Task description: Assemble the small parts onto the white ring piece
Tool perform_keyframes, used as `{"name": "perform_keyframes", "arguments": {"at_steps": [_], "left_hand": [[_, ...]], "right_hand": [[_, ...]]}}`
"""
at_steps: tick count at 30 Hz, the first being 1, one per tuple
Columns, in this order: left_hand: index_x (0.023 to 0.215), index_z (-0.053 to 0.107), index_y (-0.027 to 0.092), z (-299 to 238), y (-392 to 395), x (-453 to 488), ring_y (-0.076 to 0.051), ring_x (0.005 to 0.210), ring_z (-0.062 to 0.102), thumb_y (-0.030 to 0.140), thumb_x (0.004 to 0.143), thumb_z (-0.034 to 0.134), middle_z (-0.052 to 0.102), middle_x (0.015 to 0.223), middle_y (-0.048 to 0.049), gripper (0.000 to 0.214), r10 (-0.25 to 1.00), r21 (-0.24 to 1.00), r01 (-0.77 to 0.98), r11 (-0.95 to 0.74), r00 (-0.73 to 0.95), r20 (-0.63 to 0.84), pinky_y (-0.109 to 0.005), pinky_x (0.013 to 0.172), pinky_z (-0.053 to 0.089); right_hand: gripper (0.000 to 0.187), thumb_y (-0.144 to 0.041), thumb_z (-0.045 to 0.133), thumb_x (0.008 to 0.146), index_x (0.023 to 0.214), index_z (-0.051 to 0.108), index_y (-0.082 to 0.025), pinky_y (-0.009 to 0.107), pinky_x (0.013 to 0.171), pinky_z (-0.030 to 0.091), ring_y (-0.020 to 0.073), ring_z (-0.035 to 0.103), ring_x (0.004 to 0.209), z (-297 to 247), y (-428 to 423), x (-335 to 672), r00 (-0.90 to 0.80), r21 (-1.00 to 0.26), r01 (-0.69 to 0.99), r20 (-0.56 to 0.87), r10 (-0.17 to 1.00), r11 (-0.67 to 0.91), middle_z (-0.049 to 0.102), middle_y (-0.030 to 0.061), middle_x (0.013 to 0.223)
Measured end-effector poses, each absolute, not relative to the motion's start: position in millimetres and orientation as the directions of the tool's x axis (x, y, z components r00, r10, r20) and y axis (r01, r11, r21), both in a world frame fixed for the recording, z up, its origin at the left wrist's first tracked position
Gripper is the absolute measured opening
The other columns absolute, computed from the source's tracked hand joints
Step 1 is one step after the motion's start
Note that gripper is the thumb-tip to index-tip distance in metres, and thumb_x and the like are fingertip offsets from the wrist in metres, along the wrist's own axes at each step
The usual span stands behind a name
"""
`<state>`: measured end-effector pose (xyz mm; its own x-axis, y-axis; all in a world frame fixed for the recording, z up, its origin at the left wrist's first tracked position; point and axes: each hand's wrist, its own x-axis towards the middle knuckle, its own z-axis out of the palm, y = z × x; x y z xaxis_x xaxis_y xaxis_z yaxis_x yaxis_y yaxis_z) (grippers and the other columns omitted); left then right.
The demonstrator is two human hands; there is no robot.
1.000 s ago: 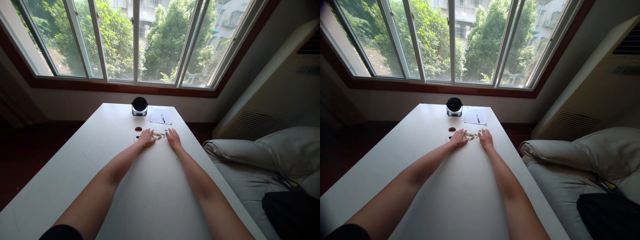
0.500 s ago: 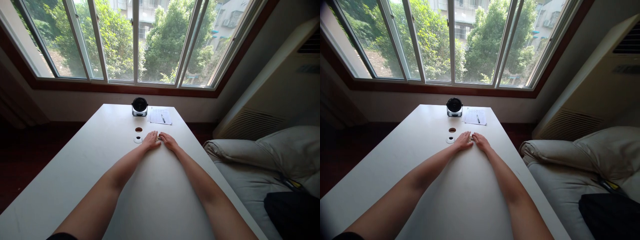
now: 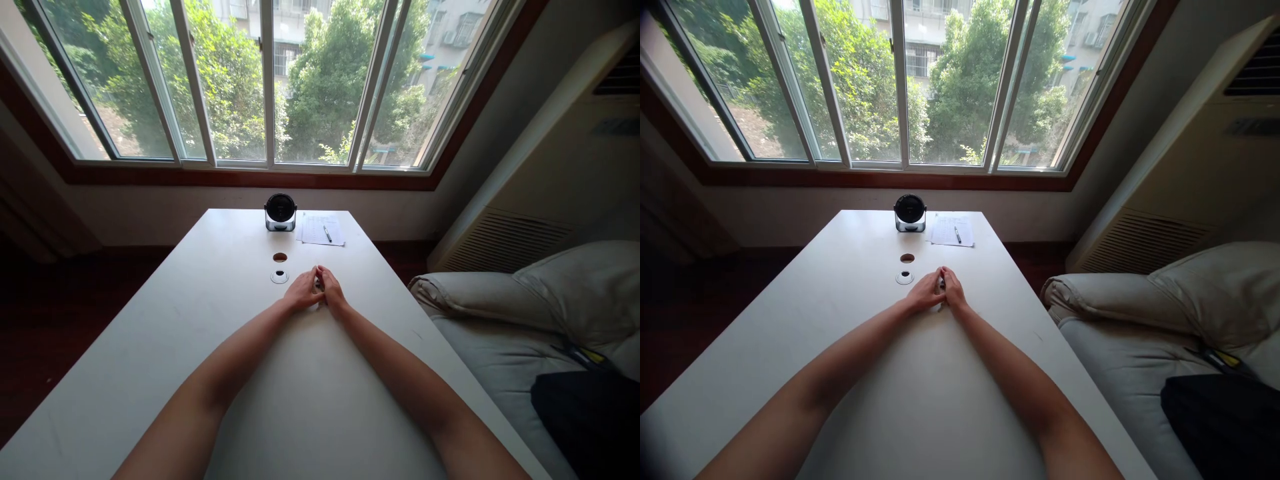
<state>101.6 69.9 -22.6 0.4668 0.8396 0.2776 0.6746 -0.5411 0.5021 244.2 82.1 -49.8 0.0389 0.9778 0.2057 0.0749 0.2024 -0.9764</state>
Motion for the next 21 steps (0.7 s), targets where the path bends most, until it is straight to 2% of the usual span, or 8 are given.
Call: {"name": "perform_keyframes", "arguments": {"at_steps": [5,7,11,14,18,21], "left_hand": [[0.156,0.021,0.014,-22.4,73.9,102.5,-0.031,0.146,0.031,0.061,0.082,0.06,0.034,0.158,-0.0177,0.096,0.851,0.465,0.715,-0.523,0.467,0.24,-0.042,0.119,0.027],[0.156,0.023,0.014,-22.2,79.2,106.5,-0.031,0.147,0.029,0.063,0.082,0.059,0.032,0.159,-0.0173,0.096,0.858,0.447,0.733,-0.513,0.459,0.232,-0.042,0.12,0.025],[0.147,0.043,0.019,-18.7,86.9,116.1,-0.031,0.144,0.033,0.064,0.085,0.055,0.04,0.155,-0.0143,0.078,0.851,0.396,0.754,-0.524,0.473,0.226,-0.046,0.119,0.024],[0.133,0.058,0.021,-14.7,85.5,118.9,-0.029,0.14,0.04,0.06,0.089,0.053,0.049,0.148,-0.0107,0.059,0.815,0.391,0.716,-0.579,0.529,0.237,-0.044,0.118,0.028],[0.132,0.06,0.023,-10.1,77.1,116.7,-0.026,0.131,0.05,0.053,0.091,0.054,0.058,0.139,-0.008,0.051,0.769,0.468,0.621,-0.628,0.585,0.256,-0.038,0.113,0.037],[0.137,0.057,0.023,-7.7,72.7,116.7,-0.025,0.126,0.054,0.051,0.093,0.052,0.062,0.134,-0.0078,0.053,0.774,0.518,0.594,-0.615,0.58,0.253,-0.037,0.108,0.041]], "right_hand": [[0.048,-0.056,0.033,0.094,0.114,0.06,-0.022,0.036,0.096,0.054,0.0203,0.065,0.112,-46.2,87.2,260.5,0.269,-0.973,0.102,0.226,0.936,0.205,0.068,0.009,0.119],[0.047,-0.056,0.032,0.093,0.11,0.06,-0.021,0.035,0.091,0.055,0.0196,0.066,0.107,-44.0,92.3,271.8,0.335,-0.97,0.137,0.237,0.912,0.201,0.068,0.0088,0.116],[0.048,-0.057,0.031,0.091,0.104,0.06,-0.021,0.032,0.081,0.057,0.0192,0.067,0.1,-41.5,99.3,289.1,0.389,-0.962,0.181,0.262,0.883,0.206,0.069,0.0086,0.111],[0.044,-0.056,0.035,0.089,0.099,0.06,-0.02,0.031,0.078,0.057,0.0187,0.068,0.093,-40.2,103.8,301.0,0.433,-0.972,0.117,0.235,0.87,0.205,0.069,0.0081,0.104],[0.039,-0.055,0.041,0.089,0.095,0.059,-0.02,0.031,0.074,0.057,0.0176,0.068,0.083,-38.0,109.6,315.4,0.491,-0.98,-0.009,0.17,0.854,0.2,0.069,0.0063,0.091],[0.04,-0.056,0.042,0.089,0.093,0.059,-0.02,0.031,0.07,0.056,0.0173,0.067,0.076,-36.6,110.3,317.7,0.482,-0.978,-0.028,0.167,0.86,0.206,0.068,0.0053,0.085]]}}
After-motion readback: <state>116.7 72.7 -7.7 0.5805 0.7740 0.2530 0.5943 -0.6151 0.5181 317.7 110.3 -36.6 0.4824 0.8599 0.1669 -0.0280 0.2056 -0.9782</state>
